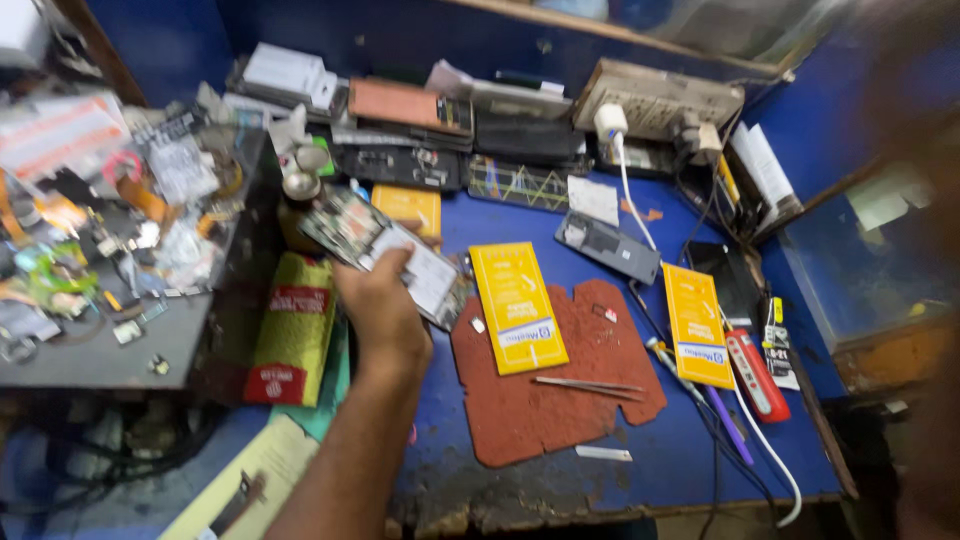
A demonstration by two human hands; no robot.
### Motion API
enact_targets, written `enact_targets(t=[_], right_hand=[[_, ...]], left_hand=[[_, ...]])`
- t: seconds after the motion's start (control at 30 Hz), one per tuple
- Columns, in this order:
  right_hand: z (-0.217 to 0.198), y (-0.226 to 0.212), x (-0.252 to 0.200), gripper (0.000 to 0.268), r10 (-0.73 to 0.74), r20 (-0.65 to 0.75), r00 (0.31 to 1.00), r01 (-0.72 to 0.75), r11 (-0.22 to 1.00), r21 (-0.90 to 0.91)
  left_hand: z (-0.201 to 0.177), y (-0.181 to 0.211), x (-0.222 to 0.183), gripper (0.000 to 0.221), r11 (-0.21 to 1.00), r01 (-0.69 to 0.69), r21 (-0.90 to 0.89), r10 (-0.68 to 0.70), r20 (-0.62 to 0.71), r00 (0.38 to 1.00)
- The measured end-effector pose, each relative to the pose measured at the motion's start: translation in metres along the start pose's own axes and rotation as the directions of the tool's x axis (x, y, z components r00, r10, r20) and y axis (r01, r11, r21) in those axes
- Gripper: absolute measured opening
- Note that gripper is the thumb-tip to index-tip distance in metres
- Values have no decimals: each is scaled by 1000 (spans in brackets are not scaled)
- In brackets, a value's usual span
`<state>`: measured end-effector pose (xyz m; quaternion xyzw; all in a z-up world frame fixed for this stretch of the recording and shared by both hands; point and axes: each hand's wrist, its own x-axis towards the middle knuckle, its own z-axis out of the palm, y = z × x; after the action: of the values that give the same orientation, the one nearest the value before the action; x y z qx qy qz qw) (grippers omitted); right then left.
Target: The person disassembles and checks the internal components of a mobile phone. The person uses tweezers to manipulate small connectors and cables inside the device, removes and reinstalls internal shields, and holds a replacement screen assembly against the phone body.
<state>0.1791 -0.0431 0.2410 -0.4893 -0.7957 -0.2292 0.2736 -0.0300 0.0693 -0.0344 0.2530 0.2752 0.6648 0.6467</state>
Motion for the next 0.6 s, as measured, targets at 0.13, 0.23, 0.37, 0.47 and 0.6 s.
enact_targets(t=[0.13, 0.23, 0.37, 0.47, 0.6], right_hand=[[94, -23, -94, 38, -21, 7, 1000, 20, 994, 105], [151, -27, -141, 30, -100, 41, 994, 94, 987, 127], [173, -32, -172, 22, -121, 115, 986, 111, 989, 93], [176, -37, -178, 25, -130, 230, 964, 112, 990, 90], [175, -33, -180, 42, -65, 391, 918, -8, 983, 181]], left_hand=[[2, 15, -1, 37, 1000, -10, -16, 10, -15, 1000], [8, 19, -5, 39, 1000, 2, -6, -2, -20, 1000], [14, 15, -9, 39, 999, 46, 22, -47, 25, 999], [15, 13, -12, 41, 996, 86, -1, -86, 58, 995], [15, 9, -15, 38, 994, 105, 18, -107, 101, 989]])
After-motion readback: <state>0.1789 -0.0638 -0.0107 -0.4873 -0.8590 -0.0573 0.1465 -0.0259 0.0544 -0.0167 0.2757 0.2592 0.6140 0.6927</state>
